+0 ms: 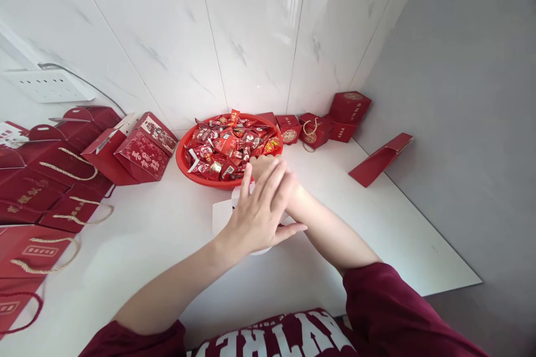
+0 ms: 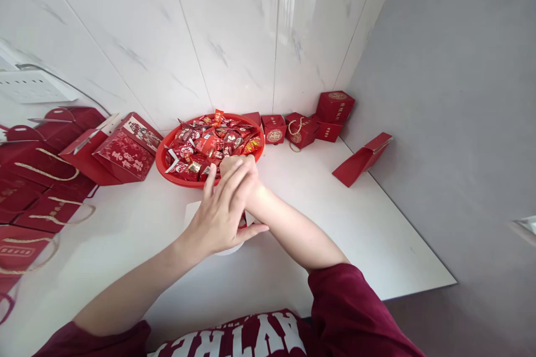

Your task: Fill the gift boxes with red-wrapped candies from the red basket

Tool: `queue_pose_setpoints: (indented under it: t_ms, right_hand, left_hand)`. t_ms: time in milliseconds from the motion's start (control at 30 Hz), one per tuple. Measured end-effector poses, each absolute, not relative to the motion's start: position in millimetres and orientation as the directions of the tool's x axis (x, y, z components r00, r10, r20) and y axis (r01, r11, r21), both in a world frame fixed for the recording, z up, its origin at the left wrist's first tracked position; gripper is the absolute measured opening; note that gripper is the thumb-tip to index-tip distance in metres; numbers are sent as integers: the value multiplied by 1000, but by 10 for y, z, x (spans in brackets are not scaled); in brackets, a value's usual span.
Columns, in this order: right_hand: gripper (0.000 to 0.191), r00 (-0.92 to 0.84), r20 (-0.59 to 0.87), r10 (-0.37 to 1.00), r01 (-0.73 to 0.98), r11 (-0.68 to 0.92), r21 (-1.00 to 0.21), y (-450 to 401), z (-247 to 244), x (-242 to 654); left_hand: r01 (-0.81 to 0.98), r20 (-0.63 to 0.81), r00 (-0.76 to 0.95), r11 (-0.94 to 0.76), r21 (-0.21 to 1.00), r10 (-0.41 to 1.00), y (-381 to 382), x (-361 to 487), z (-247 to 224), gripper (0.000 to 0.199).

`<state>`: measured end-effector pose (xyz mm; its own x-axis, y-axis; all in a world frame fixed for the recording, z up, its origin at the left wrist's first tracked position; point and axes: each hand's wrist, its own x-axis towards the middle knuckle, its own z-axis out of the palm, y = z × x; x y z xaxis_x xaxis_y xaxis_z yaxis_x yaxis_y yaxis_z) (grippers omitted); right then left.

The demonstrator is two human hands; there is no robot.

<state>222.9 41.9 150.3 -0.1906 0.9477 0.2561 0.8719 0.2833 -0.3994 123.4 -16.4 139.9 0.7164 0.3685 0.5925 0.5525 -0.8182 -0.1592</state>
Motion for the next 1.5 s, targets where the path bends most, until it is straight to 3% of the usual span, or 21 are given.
queue_pose_setpoints:
  t_ms: [133,200,267,367,433,500,567,600,667,733,800,967,1133,1233,1300,1400,1500]
  right_hand:
    - [30,-281,87,956,928,294,-229,403,1734,2082]
    - [28,-335,58,940,923,340,-180,348,1815,2035]
    - [24,-427,56,902,888,430,-160,256,1840,2059]
    - [19,-601,119,790,753,610,-248,74,1766,2273]
    - [18,-643,240,727,616,677,-403,-52,1650,2505]
    - [20,-543,401,738,540,672,-506,-171,1482,2741]
    - [21,-328,533,780,541,617,-571,-277,1265,2917]
    - [22,-196,570,798,542,573,-615,-323,1141,2972]
    - [28,39,561,827,502,469,-726,-397,878,3017]
    - [42,118,508,853,422,419,-804,-444,629,3003]
    - [64,6,495,869,374,457,-807,-472,435,2968]
    - [106,-444,470,763,348,630,-695,-499,264,2915]
    - [121,-506,486,713,356,686,-635,-504,290,2797]
    - [116,-517,491,701,355,698,-622,-537,301,2641]
    - [97,-499,485,718,355,680,-642,-575,305,2524]
    - [67,-287,481,829,376,559,-739,-618,311,2371]
    - [72,-69,381,922,345,380,-858,-603,308,2284]
  left_hand:
    - [426,535,822,-832,-355,192,-340,1426,1244,70]
    - [330,487,863,-878,-346,133,-442,1523,1193,74]
    - [169,455,889,-959,-228,49,-526,1546,1205,71]
    - [-81,432,901,-993,89,-35,-617,1330,1325,47]
    - [-73,436,898,-953,294,65,-663,1019,1373,35]
    - [74,488,826,-913,402,282,-696,652,1306,32]
    - [289,644,530,-831,475,552,-708,327,1110,37]
    - [390,682,275,-727,565,678,-702,204,981,34]
    - [441,494,-42,-427,789,869,-667,60,716,28]
    - [395,223,-28,-194,898,975,-612,35,511,34]
    - [384,127,116,-162,909,985,-560,78,402,48]
    - [465,324,448,-526,712,833,-503,181,412,80]
    - [482,264,545,-554,679,796,-494,156,472,63]
    - [503,257,534,-547,669,806,-485,161,475,51]
    - [492,290,499,-543,681,816,-475,191,450,53]
    - [418,343,397,-501,758,851,-468,260,376,77]
    - [327,281,317,-382,864,906,-479,330,293,94]
